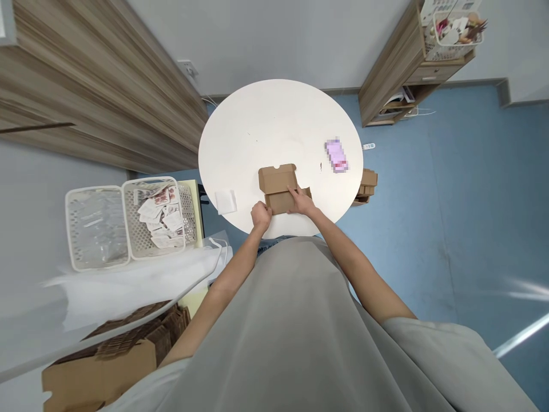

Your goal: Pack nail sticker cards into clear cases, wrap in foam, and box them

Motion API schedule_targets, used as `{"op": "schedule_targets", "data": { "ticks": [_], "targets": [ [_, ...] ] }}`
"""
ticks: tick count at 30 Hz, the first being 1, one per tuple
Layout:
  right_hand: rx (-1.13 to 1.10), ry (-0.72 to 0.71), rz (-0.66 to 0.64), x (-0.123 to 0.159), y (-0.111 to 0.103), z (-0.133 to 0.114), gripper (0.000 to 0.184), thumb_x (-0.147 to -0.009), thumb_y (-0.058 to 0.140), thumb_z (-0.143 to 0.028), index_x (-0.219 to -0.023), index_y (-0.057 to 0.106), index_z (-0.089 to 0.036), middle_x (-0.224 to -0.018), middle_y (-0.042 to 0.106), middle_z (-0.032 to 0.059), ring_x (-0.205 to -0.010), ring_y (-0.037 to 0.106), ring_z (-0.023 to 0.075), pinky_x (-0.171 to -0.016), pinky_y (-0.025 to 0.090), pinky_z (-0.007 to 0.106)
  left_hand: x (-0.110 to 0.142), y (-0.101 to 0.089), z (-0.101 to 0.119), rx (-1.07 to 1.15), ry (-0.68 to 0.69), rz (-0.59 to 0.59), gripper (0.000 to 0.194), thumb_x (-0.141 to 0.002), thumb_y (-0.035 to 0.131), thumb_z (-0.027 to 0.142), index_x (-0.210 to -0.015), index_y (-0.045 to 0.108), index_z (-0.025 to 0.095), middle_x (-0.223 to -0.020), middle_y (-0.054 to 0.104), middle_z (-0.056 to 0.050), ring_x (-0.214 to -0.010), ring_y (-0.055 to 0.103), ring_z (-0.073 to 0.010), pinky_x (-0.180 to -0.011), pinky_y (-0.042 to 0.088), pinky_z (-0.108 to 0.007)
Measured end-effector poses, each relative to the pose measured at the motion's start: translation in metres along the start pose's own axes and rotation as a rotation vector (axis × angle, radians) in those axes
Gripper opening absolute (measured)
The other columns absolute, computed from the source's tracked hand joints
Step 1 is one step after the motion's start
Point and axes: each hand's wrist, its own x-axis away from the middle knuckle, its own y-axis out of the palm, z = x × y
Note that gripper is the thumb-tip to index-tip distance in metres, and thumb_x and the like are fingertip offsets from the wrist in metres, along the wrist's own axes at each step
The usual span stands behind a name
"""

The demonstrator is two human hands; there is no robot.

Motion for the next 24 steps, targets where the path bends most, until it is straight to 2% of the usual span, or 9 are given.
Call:
{"op": "schedule_targets", "data": {
  "ticks": [3,5,8,10,11,13,16,21,24],
  "targets": [
    [0.026,0.013,0.001,0.006,-0.004,-0.006,0.128,-0.078,0.098,-0.046,-0.179,0.021,-0.030,-0.184,0.014,0.0235,-0.141,0.063,0.0453,-0.108,0.060,0.051,0.000,0.000,0.007,-0.038,-0.010,0.008,0.020,-0.096,0.059,0.016,-0.114,0.066,0.016,-0.123,0.073,-0.021,-0.116,0.070,-0.0364,-0.096,0.055,-0.047],
    [0.019,-0.012,0.026,0.015,-0.007,-0.006,0.119,-0.083,0.094,-0.042,-0.178,0.024,-0.027,-0.182,0.021,0.0227,-0.143,0.061,0.0430,-0.109,0.059,0.050,0.000,0.001,0.011,-0.043,-0.021,0.017,0.022,-0.095,0.059,0.014,-0.117,0.064,0.015,-0.125,0.071,-0.022,-0.117,0.069,-0.0376,-0.097,0.055,-0.048],
    [-0.042,-0.021,0.220,0.035,-0.013,0.004,0.083,-0.099,0.074,-0.037,-0.172,0.035,-0.022,-0.169,0.046,0.0185,-0.144,0.059,0.0338,-0.112,0.055,0.043,0.002,0.000,0.016,-0.048,-0.031,0.015,0.023,-0.097,0.057,0.012,-0.118,0.063,0.016,-0.127,0.070,-0.021,-0.119,0.068,-0.0371,-0.099,0.054,-0.048],
    [-0.078,0.106,0.386,0.047,-0.016,0.016,0.059,-0.108,0.059,-0.035,-0.162,0.046,-0.017,-0.154,0.060,0.0181,-0.137,0.061,0.0295,-0.109,0.054,0.039,0.004,-0.001,0.018,-0.049,-0.041,0.012,0.022,-0.098,0.055,0.011,-0.118,0.062,0.017,-0.129,0.070,-0.020,-0.120,0.068,-0.0360,-0.100,0.054,-0.046],
    [-0.090,0.189,0.418,0.051,-0.017,0.022,0.050,-0.109,0.056,-0.036,-0.155,0.052,-0.015,-0.146,0.065,0.0180,-0.132,0.064,0.0289,-0.106,0.054,0.038,0.005,-0.002,0.019,-0.049,-0.047,0.014,0.022,-0.099,0.054,0.010,-0.118,0.062,0.017,-0.131,0.069,-0.020,-0.120,0.068,-0.0355,-0.100,0.054,-0.045],
    [-0.102,0.322,0.374,0.057,-0.018,0.031,0.034,-0.108,0.057,-0.035,-0.135,0.064,-0.015,-0.130,0.073,0.0159,-0.119,0.068,0.0284,-0.098,0.054,0.036,0.008,-0.003,0.021,-0.048,-0.055,0.019,0.022,-0.099,0.052,0.009,-0.118,0.062,0.016,-0.132,0.069,-0.020,-0.121,0.068,-0.0351,-0.100,0.054,-0.044],
    [-0.098,0.368,0.270,0.059,-0.017,0.035,0.016,-0.108,0.055,-0.029,-0.111,0.068,-0.020,-0.114,0.078,0.0116,-0.107,0.072,0.0268,-0.088,0.052,0.033,0.010,-0.004,0.024,-0.044,-0.060,0.020,0.024,-0.099,0.051,0.008,-0.119,0.063,0.016,-0.132,0.069,-0.021,-0.120,0.069,-0.0360,-0.099,0.054,-0.044],
    [-0.051,0.287,0.280,0.060,-0.016,0.012,0.016,-0.111,0.050,-0.028,-0.111,0.064,-0.020,-0.111,0.080,0.0119,-0.104,0.073,0.0269,-0.083,0.048,0.031,0.012,-0.001,0.025,-0.019,-0.056,0.036,0.026,-0.098,0.051,0.007,-0.120,0.063,0.015,-0.129,0.069,-0.021,-0.116,0.069,-0.0366,-0.096,0.054,-0.045],
    [-0.020,0.220,0.236,0.056,-0.014,-0.007,0.019,-0.112,0.056,-0.036,-0.113,0.064,-0.020,-0.110,0.080,0.0118,-0.105,0.074,0.0274,-0.085,0.049,0.031,0.012,0.002,0.024,-0.006,-0.063,0.038,0.026,-0.099,0.051,0.008,-0.120,0.064,0.016,-0.128,0.069,-0.020,-0.115,0.069,-0.0366,-0.095,0.054,-0.045]
  ]
}}
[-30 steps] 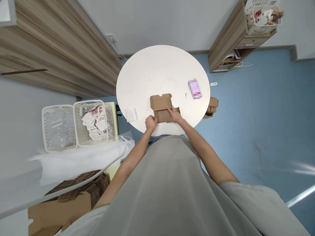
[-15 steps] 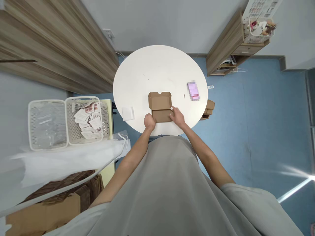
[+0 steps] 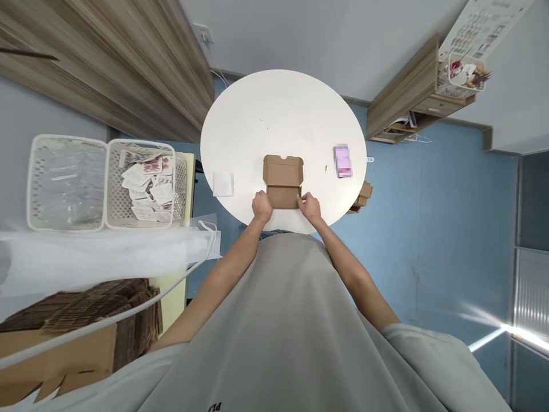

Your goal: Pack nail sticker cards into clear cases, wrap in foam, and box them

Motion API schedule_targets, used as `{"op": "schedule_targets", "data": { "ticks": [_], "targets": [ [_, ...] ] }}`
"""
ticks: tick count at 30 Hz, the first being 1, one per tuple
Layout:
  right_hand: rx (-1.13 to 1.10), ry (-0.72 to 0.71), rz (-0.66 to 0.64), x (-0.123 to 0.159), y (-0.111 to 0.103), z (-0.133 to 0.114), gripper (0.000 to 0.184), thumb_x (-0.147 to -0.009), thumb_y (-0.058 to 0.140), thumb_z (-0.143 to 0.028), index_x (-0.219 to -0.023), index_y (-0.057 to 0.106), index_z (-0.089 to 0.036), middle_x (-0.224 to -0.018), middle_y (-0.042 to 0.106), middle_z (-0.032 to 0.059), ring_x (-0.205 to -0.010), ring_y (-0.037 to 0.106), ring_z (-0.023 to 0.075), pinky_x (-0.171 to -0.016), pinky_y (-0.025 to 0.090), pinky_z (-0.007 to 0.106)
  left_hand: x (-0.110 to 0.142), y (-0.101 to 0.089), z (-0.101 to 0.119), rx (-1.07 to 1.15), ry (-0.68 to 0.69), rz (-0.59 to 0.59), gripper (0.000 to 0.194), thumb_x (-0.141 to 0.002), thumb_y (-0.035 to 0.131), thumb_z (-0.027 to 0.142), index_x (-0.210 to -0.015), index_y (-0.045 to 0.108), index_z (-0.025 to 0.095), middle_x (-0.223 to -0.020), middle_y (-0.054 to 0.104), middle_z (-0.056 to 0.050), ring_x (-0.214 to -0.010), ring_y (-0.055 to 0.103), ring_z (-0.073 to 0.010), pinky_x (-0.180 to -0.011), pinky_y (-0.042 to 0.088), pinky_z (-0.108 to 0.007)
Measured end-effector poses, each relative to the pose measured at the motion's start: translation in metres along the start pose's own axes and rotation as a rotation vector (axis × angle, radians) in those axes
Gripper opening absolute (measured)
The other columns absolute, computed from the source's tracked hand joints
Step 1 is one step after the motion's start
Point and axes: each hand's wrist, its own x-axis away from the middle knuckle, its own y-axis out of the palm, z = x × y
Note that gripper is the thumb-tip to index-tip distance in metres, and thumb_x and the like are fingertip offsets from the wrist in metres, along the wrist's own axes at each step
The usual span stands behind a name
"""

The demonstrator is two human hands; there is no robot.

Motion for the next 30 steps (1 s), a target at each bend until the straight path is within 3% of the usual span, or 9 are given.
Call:
{"op": "schedule_targets", "data": {
  "ticks": [4,8,11,17,23,27,30],
  "targets": [
    [0.025,-0.025,0.000,-0.005,0.007,-0.014,0.031,-0.112,0.060,-0.046,-0.120,0.066,-0.017,-0.118,0.080,0.0144,-0.112,0.075,0.0277,-0.089,0.050,0.030,0.001,0.002,-0.001,-0.006,-0.010,-0.004,0.027,-0.098,0.052,0.008,-0.121,0.063,0.015,-0.130,0.069,-0.021,-0.118,0.069,-0.0368,-0.096,0.054,-0.044],
    [0.063,0.020,-0.034,-0.013,0.007,-0.014,0.019,-0.111,0.059,-0.030,-0.119,0.070,-0.017,-0.116,0.081,0.0142,-0.110,0.075,0.0261,-0.087,0.051,0.029,0.000,0.001,-0.003,-0.030,-0.005,-0.004,0.027,-0.098,0.052,0.009,-0.121,0.064,0.015,-0.130,0.069,-0.021,-0.117,0.069,-0.0363,-0.096,0.054,-0.044],
    [0.156,0.033,-0.080,-0.017,0.006,-0.015,0.024,-0.112,0.053,-0.027,-0.109,0.074,-0.015,-0.111,0.080,0.0166,-0.106,0.075,0.0269,-0.085,0.051,0.030,-0.002,-0.001,-0.006,-0.071,0.005,-0.020,0.024,-0.101,0.051,0.013,-0.120,0.065,0.015,-0.130,0.070,-0.021,-0.118,0.069,-0.0368,-0.096,0.054,-0.045],
    [0.288,0.077,-0.130,-0.016,0.011,-0.025,0.030,-0.111,0.047,-0.018,-0.117,0.075,-0.010,-0.124,0.075,0.0230,-0.110,0.074,0.0286,-0.085,0.054,0.032,-0.005,-0.003,-0.014,-0.135,0.003,-0.070,0.024,-0.102,0.048,0.019,-0.113,0.068,0.019,-0.119,0.073,-0.019,-0.112,0.069,-0.0372,-0.089,0.054,-0.046],
    [0.318,0.091,-0.165,-0.015,0.010,-0.031,0.033,-0.109,0.046,-0.014,-0.124,0.075,-0.009,-0.126,0.075,0.0229,-0.116,0.073,0.0284,-0.091,0.055,0.031,-0.003,-0.004,-0.013,-0.146,0.015,-0.072,0.022,-0.102,0.050,0.021,-0.114,0.068,0.020,-0.121,0.073,-0.018,-0.114,0.070,-0.0377,-0.092,0.054,-0.047],
    [0.322,0.100,-0.162,-0.012,0.006,-0.031,0.032,-0.111,0.049,-0.022,-0.126,0.074,-0.009,-0.126,0.076,0.0229,-0.118,0.073,0.0292,-0.092,0.055,0.032,0.000,-0.006,-0.017,-0.082,0.009,-0.094,0.023,-0.106,0.054,0.039,-0.111,0.068,0.022,-0.120,0.074,-0.018,-0.117,0.069,-0.0384,-0.096,0.054,-0.047],
    [0.279,0.135,-0.104,-0.006,0.001,-0.027,0.043,-0.113,0.054,-0.046,-0.119,0.076,-0.010,-0.122,0.077,0.0239,-0.114,0.074,0.0322,-0.089,0.056,0.034,-0.005,-0.016,-0.030,0.038,-0.025,-0.015,0.038,-0.107,0.052,0.057,-0.116,0.066,0.023,-0.122,0.073,-0.016,-0.118,0.069,-0.0372,-0.101,0.055,-0.049]
  ]
}}
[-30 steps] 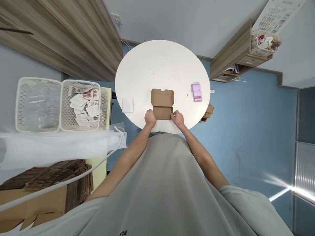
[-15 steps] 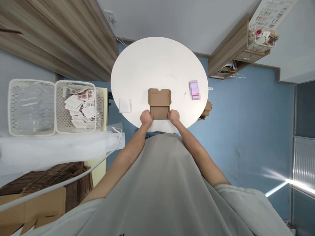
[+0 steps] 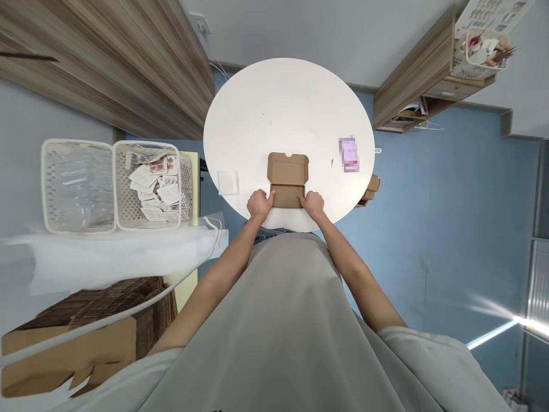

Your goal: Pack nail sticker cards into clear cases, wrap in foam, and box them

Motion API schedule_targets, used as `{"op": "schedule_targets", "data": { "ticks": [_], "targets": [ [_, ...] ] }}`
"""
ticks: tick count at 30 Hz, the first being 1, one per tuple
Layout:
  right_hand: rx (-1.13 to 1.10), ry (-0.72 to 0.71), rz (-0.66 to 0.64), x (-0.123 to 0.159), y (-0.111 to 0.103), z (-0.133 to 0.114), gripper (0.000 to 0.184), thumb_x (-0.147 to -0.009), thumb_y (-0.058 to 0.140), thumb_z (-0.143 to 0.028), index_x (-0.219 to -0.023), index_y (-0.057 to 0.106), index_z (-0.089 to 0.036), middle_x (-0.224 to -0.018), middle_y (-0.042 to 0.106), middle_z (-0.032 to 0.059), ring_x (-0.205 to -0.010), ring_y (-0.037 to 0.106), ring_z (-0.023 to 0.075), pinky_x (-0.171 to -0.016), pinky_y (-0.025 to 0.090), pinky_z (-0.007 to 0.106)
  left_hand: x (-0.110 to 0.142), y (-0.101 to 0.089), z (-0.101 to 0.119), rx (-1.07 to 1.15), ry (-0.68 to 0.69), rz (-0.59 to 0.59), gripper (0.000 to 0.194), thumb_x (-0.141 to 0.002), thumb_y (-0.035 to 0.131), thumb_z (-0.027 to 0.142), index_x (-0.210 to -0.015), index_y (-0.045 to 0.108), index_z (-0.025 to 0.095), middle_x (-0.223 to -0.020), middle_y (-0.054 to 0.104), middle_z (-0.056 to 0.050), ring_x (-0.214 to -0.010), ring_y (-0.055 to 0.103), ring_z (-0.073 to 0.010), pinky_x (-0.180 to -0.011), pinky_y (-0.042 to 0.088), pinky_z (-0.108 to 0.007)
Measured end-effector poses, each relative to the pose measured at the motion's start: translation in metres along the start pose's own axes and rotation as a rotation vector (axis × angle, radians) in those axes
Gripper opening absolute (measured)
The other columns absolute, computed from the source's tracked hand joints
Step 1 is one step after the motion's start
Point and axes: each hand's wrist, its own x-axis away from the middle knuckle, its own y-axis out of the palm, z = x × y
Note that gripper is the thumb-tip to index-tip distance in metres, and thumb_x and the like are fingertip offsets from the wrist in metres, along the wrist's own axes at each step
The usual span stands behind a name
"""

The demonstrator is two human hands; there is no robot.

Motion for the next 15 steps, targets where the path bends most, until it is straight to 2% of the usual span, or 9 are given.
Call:
{"op": "schedule_targets", "data": {
  "ticks": [3,4,6,8,10,13,15],
  "targets": [
    [-0.111,0.002,0.055,0.009,-0.005,0.011,0.053,-0.112,0.051,-0.058,-0.101,0.079,-0.015,-0.105,0.080,0.0215,-0.104,0.076,0.0331,-0.083,0.055,0.035,-0.016,-0.024,-0.024,0.087,-0.091,0.223,0.044,-0.106,0.055,0.054,-0.134,0.058,0.020,-0.142,0.064,-0.020,-0.127,0.065,-0.0368,-0.110,0.053,-0.051],
    [-0.151,-0.007,0.069,0.013,-0.007,0.015,0.052,-0.112,0.050,-0.056,-0.095,0.079,-0.017,-0.100,0.081,0.0197,-0.100,0.076,0.0327,-0.082,0.054,0.035,-0.023,-0.033,-0.033,0.091,-0.124,0.302,0.048,-0.104,0.060,0.050,-0.139,0.055,0.018,-0.147,0.060,-0.022,-0.135,0.061,-0.0384,-0.114,0.051,-0.052],
    [-0.218,-0.013,0.086,0.022,-0.010,0.023,0.048,-0.113,0.051,-0.050,-0.085,0.077,-0.021,-0.092,0.081,0.0159,-0.095,0.077,0.0316,-0.079,0.053,0.035,-0.037,-0.050,-0.051,0.073,-0.207,0.380,0.059,-0.098,0.071,0.044,-0.143,0.050,0.014,-0.152,0.055,-0.027,-0.145,0.052,-0.0434,-0.120,0.046,-0.057],
    [-0.266,-0.003,0.085,0.031,-0.011,0.029,0.046,-0.112,0.053,-0.046,-0.080,0.076,-0.023,-0.087,0.081,0.0130,-0.091,0.077,0.0304,-0.077,0.052,0.034,-0.049,-0.062,-0.065,0.048,-0.308,0.380,0.066,-0.092,0.078,0.043,-0.142,0.050,0.011,-0.153,0.053,-0.031,-0.149,0.048,-0.0470,-0.121,0.045,-0.061],
    [-0.304,0.009,0.076,0.039,-0.012,0.034,0.044,-0.111,0.054,-0.044,-0.078,0.076,-0.023,-0.084,0.081,0.0110,-0.089,0.077,0.0292,-0.076,0.051,0.033,-0.056,-0.068,-0.074,0.026,-0.374,0.340,0.064,-0.089,0.081,0.045,-0.136,0.055,0.010,-0.152,0.054,-0.032,-0.148,0.048,-0.0485,-0.120,0.045,-0.062],
    [-0.352,0.029,0.073,0.047,-0.011,0.041,0.041,-0.111,0.055,-0.042,-0.082,0.077,-0.023,-0.087,0.082,0.0095,-0.089,0.077,0.0273,-0.076,0.051,0.032,-0.061,-0.068,-0.077,0.012,-0.412,0.299,0.058,-0.090,0.081,0.049,-0.129,0.060,0.012,-0.151,0.057,-0.032,-0.148,0.050,-0.0479,-0.120,0.046,-0.060],
    [-0.372,0.045,0.084,0.050,-0.010,0.046,0.040,-0.111,0.055,-0.041,-0.084,0.078,-0.023,-0.092,0.083,0.0096,-0.091,0.077,0.0267,-0.076,0.050,0.031,-0.062,-0.067,-0.076,0.015,-0.416,0.308,0.061,-0.088,0.083,0.048,-0.131,0.059,0.012,-0.153,0.057,-0.031,-0.149,0.050,-0.0475,-0.121,0.046,-0.059]
  ]
}}
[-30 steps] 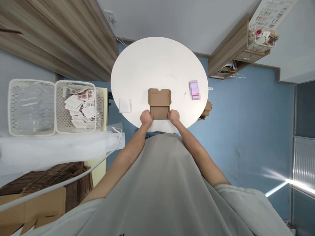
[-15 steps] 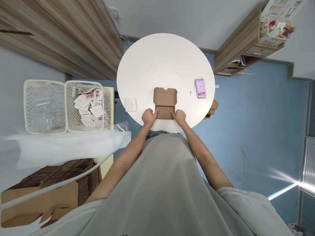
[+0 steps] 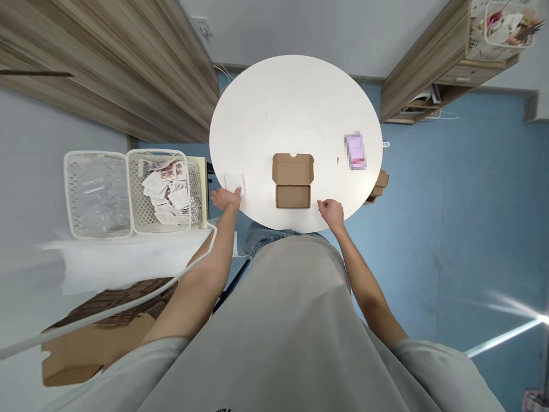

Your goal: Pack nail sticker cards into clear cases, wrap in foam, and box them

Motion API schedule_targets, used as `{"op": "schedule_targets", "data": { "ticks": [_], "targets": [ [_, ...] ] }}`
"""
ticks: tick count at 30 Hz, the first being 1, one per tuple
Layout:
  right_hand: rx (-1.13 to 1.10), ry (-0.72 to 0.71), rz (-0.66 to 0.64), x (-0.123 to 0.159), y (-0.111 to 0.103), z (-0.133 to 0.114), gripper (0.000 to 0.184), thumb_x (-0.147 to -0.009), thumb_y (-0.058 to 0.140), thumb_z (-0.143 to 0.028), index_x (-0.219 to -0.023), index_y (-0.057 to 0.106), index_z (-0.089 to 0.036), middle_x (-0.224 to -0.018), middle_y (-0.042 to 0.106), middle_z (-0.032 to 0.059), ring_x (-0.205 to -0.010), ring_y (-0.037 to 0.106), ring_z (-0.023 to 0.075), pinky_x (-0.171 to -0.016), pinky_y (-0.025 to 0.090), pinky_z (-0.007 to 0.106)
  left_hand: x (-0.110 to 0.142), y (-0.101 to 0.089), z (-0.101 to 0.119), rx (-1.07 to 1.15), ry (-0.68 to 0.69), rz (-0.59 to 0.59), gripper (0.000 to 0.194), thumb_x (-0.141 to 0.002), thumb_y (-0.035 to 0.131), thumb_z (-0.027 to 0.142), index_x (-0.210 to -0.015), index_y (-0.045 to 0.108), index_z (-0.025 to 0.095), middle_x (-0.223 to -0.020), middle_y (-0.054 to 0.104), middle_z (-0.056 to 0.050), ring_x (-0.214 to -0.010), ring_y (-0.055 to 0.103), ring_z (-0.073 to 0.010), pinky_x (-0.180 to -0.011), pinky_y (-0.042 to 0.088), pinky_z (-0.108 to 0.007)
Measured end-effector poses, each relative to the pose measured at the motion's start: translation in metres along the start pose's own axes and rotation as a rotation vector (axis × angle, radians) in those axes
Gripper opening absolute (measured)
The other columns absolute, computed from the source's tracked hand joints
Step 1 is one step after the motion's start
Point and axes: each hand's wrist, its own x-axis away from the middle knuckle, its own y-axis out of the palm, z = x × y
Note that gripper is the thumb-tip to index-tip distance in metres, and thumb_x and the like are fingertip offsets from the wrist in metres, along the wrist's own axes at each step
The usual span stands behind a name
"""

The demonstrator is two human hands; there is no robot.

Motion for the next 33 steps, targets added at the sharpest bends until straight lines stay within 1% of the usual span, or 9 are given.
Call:
{"op": "schedule_targets", "data": {
  "ticks": [5,11,14,16,20,23,25,28,33],
  "targets": [
    [-0.016,-0.003,0.029,0.001,-0.005,0.008,0.038,-0.111,0.057,-0.040,-0.086,0.078,-0.022,-0.097,0.084,0.0092,-0.093,0.077,0.0262,-0.078,0.050,0.031,0.004,0.003,0.008,0.082,0.010,-0.018,0.071,-0.089,0.083,0.033,-0.146,0.046,0.012,-0.143,0.065,-0.030,-0.137,0.064,-0.0441,-0.113,0.054,-0.057],
    [-0.079,-0.070,0.044,-0.003,-0.012,-0.005,0.029,-0.110,0.060,-0.038,-0.098,0.080,-0.021,-0.106,0.084,0.0097,-0.100,0.077,0.0260,-0.087,0.053,0.032,0.038,-0.001,0.014,0.144,0.241,-0.055,0.045,-0.096,0.070,0.026,-0.137,0.053,0.022,-0.125,0.074,-0.015,-0.122,0.072,-0.0357,-0.108,0.057,-0.051],
    [-0.183,-0.225,0.030,-0.004,-0.016,-0.019,0.022,-0.107,0.065,-0.034,-0.115,0.080,-0.020,-0.117,0.083,0.0090,-0.107,0.077,0.0244,-0.096,0.056,0.034,0.069,-0.010,0.012,0.210,0.394,-0.069,0.035,-0.101,0.064,0.033,-0.133,0.052,0.024,-0.126,0.073,-0.009,-0.111,0.073,-0.0268,-0.102,0.059,-0.040],
    [-0.261,-0.368,0.014,-0.004,-0.019,-0.031,0.031,-0.105,0.067,-0.034,-0.132,0.076,-0.022,-0.131,0.079,0.0098,-0.115,0.074,0.0243,-0.101,0.057,0.035,0.090,-0.019,0.009,0.241,0.498,-0.108,0.034,-0.102,0.062,0.036,-0.133,0.052,0.025,-0.125,0.073,-0.007,-0.106,0.072,-0.0236,-0.097,0.059,-0.035],
    [-0.304,-0.619,-0.013,-0.004,-0.021,-0.050,0.059,-0.101,0.072,-0.040,-0.159,0.060,-0.030,-0.157,0.065,0.0093,-0.142,0.061,0.0290,-0.112,0.055,0.043,0.121,-0.032,0.011,0.237,0.690,-0.234,0.028,-0.102,0.062,0.036,-0.129,0.059,0.025,-0.124,0.073,-0.006,-0.107,0.070,-0.0238,-0.096,0.058,-0.034],
    [-0.283,-0.724,-0.047,-0.006,-0.016,-0.054,0.064,-0.099,0.076,-0.040,-0.160,0.059,-0.032,-0.159,0.063,0.0077,-0.149,0.055,0.0305,-0.119,0.049,0.045,0.129,-0.033,0.021,0.233,0.810,-0.276,0.028,-0.100,0.063,0.030,-0.128,0.066,0.024,-0.131,0.070,-0.009,-0.116,0.068,-0.0252,-0.100,0.058,-0.034],
    [-0.290,-0.702,-0.071,-0.009,-0.009,-0.052,0.052,-0.101,0.073,-0.035,-0.152,0.067,-0.028,-0.149,0.071,0.0080,-0.140,0.063,0.0285,-0.118,0.050,0.042,0.129,-0.030,0.029,0.224,0.870,-0.326,0.032,-0.099,0.063,0.029,-0.130,0.068,0.024,-0.134,0.068,-0.010,-0.119,0.068,-0.0259,-0.102,0.058,-0.035],
    [-0.303,-0.517,-0.075,-0.015,0.003,-0.045,0.038,-0.106,0.065,-0.032,-0.141,0.073,-0.022,-0.130,0.080,0.0080,-0.116,0.074,0.0235,-0.107,0.055,0.035,0.127,-0.019,0.041,0.248,0.893,-0.427,0.039,-0.098,0.066,0.028,-0.137,0.068,0.026,-0.133,0.070,-0.008,-0.113,0.070,-0.0244,-0.103,0.058,-0.036],
    [-0.274,-0.282,-0.029,-0.037,0.022,-0.041,0.027,-0.108,0.062,-0.028,-0.129,0.077,-0.021,-0.120,0.083,0.0066,-0.107,0.077,0.0201,-0.095,0.058,0.029,0.125,0.010,0.060,0.331,0.648,-0.377,0.053,-0.095,0.073,0.025,-0.145,0.057,0.023,-0.137,0.068,-0.009,-0.100,0.073,-0.0205,-0.092,0.060,-0.034]
  ]
}}
